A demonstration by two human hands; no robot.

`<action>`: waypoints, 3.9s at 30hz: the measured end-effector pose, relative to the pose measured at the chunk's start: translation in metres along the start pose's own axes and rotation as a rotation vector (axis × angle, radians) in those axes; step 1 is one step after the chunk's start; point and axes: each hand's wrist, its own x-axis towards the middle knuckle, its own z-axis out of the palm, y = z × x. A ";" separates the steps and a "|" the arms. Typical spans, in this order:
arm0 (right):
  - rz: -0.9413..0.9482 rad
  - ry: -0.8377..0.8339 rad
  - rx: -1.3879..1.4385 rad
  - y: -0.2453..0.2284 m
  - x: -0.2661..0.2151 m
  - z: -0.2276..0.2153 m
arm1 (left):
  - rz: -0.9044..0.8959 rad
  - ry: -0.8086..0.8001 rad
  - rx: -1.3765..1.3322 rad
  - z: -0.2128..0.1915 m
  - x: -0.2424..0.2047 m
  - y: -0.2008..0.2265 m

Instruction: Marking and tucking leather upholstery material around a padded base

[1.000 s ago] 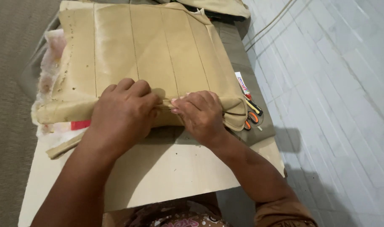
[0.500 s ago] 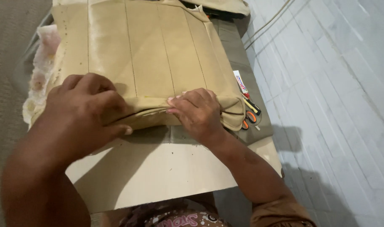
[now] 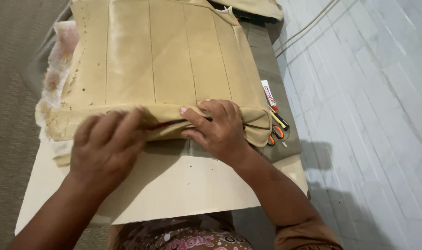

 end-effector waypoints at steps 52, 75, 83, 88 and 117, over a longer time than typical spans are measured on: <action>-0.021 0.175 0.209 0.010 -0.012 -0.046 | -0.926 -0.545 -1.387 -0.016 0.020 0.117; 1.099 -0.284 0.675 0.112 -0.072 0.001 | -1.985 -0.303 -1.827 -0.030 0.031 0.086; 0.922 -0.441 0.715 0.089 -0.082 0.020 | -1.613 -0.315 -1.507 0.030 0.039 0.036; 0.966 -0.398 0.979 0.049 -0.056 0.007 | -1.431 -0.375 -1.308 0.094 0.031 -0.026; 1.027 -0.280 0.323 0.113 -0.050 -0.039 | -0.867 -0.556 -0.365 0.099 0.068 -0.037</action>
